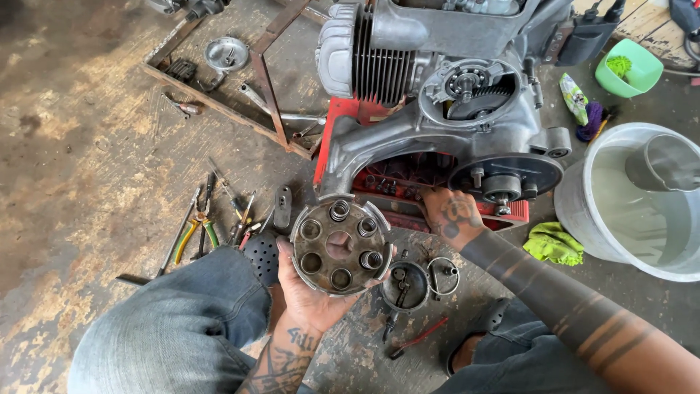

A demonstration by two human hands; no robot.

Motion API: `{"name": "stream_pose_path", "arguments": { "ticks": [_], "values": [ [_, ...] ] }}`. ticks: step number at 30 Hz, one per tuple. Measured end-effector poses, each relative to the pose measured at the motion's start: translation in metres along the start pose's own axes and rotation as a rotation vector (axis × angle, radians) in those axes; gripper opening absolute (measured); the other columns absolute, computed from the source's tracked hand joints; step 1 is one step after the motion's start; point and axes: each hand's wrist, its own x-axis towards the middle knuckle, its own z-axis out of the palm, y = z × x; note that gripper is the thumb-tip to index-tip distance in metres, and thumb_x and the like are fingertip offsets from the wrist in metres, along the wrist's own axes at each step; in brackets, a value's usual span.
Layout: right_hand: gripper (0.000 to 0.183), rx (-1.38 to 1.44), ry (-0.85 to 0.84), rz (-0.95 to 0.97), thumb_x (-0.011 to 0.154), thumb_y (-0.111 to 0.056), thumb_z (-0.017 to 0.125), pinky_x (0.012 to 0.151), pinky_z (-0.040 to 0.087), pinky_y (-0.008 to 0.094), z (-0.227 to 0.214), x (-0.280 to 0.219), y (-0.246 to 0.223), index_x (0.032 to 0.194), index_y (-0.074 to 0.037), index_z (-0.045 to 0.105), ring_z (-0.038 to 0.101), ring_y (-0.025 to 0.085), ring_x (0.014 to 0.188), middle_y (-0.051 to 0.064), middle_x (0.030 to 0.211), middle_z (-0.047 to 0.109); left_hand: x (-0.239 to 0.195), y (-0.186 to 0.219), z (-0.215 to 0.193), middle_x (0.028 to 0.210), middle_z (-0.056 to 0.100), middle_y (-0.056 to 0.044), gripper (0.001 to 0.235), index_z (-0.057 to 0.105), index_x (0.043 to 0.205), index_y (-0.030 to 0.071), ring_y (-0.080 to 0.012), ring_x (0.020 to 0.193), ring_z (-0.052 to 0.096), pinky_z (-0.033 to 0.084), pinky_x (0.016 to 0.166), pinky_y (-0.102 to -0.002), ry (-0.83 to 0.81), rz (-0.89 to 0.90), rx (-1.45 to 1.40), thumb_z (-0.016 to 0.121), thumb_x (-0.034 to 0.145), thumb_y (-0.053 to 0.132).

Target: Cleaning and assembling motorcycle engine components

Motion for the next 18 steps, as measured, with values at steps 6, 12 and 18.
{"name": "stream_pose_path", "arguments": {
  "ticks": [6,12,18],
  "values": [
    [0.013,-0.018,-0.034,0.056,0.089,-0.007,0.061,0.052,0.057,0.038,0.008,0.004,0.008,0.099,-0.005,0.069,0.071,0.027,0.056,0.011,0.078,0.075,0.001,-0.001,0.003,0.150,0.051,-0.015,0.092,0.044,0.153,0.017,-0.0406,0.140,0.046,0.043,0.107,-0.068,0.007,0.004,0.049,0.066,0.081,0.070],
    [0.017,0.019,-0.071,0.133,0.102,-0.022,0.057,0.050,0.059,0.037,-0.063,-0.019,-0.003,0.103,-0.010,0.068,0.067,0.023,0.056,0.010,0.088,0.072,0.003,-0.004,-0.005,0.150,0.052,-0.015,0.090,0.045,0.153,0.013,-0.0384,0.139,0.048,0.043,0.110,-0.065,-0.046,-0.007,0.096,0.064,0.085,0.068],
    [0.012,0.494,0.278,0.058,0.086,-0.006,0.072,0.052,0.054,0.028,-0.159,-0.070,-0.028,0.092,0.003,0.068,0.066,0.017,0.063,0.007,0.106,0.071,-0.001,-0.019,-0.034,0.148,0.053,-0.017,0.089,0.050,0.147,0.009,-0.0367,0.137,0.048,0.039,0.114,-0.056,0.078,-0.056,0.162,0.079,0.075,0.054]
  ]
}}
